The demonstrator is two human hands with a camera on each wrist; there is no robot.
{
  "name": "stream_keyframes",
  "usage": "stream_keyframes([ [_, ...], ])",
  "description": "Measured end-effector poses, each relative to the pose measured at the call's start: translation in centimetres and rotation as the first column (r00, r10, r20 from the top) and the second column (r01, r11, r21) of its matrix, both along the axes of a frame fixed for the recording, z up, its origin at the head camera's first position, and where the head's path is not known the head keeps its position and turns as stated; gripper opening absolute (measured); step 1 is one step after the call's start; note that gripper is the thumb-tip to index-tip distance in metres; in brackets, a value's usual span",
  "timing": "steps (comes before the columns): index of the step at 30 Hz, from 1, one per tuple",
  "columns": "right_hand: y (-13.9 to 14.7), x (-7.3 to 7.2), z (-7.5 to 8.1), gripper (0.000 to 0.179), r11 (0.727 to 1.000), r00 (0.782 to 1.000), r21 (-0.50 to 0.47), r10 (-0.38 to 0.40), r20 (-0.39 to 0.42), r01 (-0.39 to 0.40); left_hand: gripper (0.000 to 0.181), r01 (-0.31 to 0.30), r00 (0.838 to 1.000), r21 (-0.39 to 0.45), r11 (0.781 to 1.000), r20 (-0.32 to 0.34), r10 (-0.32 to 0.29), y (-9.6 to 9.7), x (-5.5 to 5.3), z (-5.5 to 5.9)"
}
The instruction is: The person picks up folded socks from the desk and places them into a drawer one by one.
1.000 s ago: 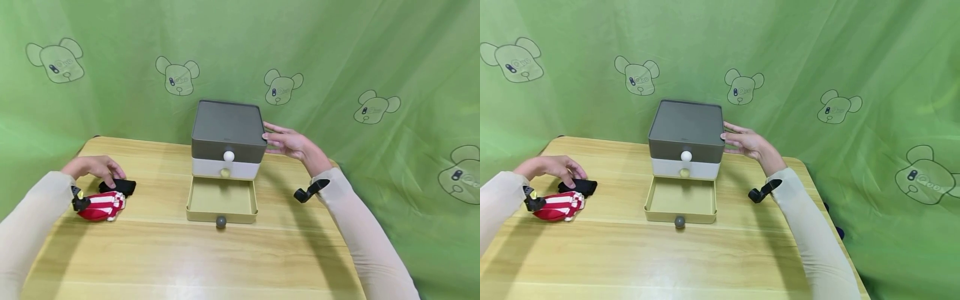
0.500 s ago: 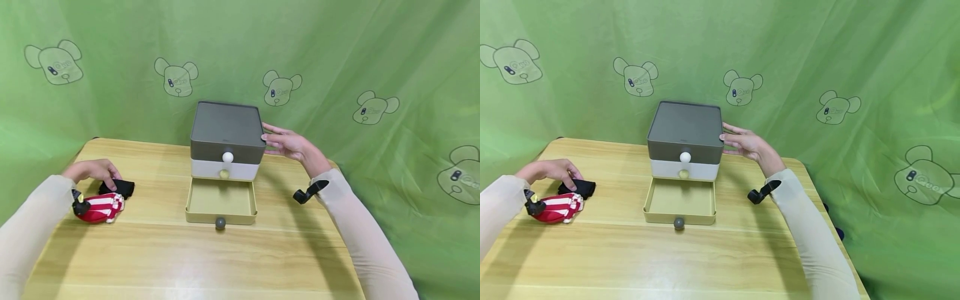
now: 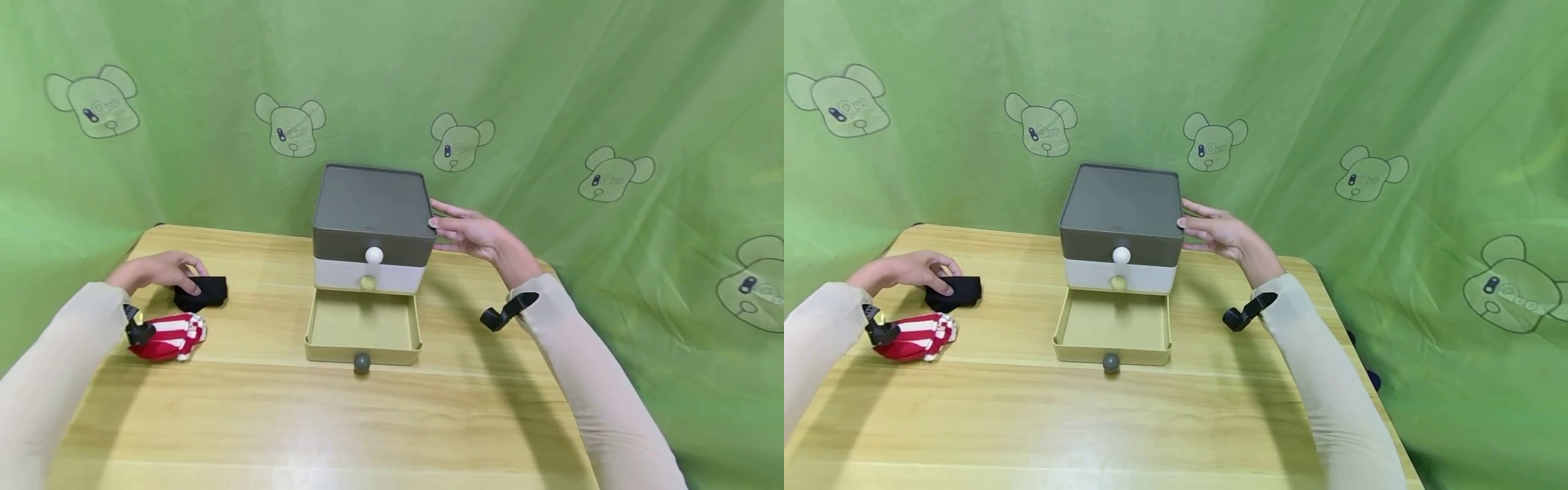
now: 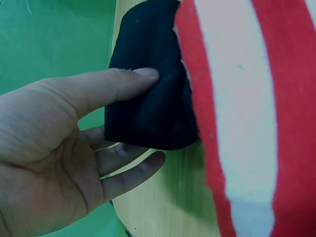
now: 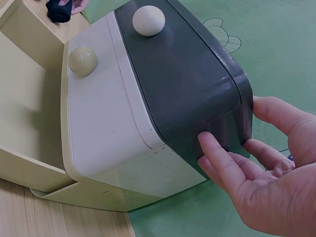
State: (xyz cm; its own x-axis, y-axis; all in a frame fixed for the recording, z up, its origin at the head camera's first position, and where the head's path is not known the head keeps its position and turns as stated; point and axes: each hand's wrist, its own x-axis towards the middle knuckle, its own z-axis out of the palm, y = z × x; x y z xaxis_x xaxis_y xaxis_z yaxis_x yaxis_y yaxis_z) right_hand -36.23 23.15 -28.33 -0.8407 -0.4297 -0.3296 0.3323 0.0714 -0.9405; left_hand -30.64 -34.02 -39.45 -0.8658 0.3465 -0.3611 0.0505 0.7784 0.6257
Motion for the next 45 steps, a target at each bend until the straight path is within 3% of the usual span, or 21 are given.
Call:
stream_keyframes([
  [8,0.0,-0.1,0.0,0.072,1.0,1.0,-0.009,0.004,-0.004,-0.004,0.043,-0.134,0.989,0.059,0.989,-0.052,0.137,0.2,-0.4,0.1],
  [15,-0.1,-0.1,0.2,0.07,1.0,1.0,-0.004,0.001,-0.013,-0.001,0.047,-0.153,0.981,0.093,0.984,-0.106,0.163,1.0,-0.7,0.8],
  [31,0.2,-0.2,0.1,0.071,1.0,1.0,-0.015,-0.003,-0.009,0.003,0.05,-0.07,0.997,0.244,0.967,-0.019,0.077,6.3,-0.1,5.6],
  [38,0.2,0.0,-0.2,0.071,1.0,1.0,-0.013,0.001,-0.004,-0.001,0.051,-0.067,0.998,0.316,0.946,0.036,0.059,8.9,1.2,7.3],
  [45,0.2,0.0,-0.3,0.07,1.0,1.0,-0.008,0.013,-0.01,-0.014,0.049,-0.059,0.998,0.345,0.937,0.056,0.042,12.4,2.6,7.9],
])
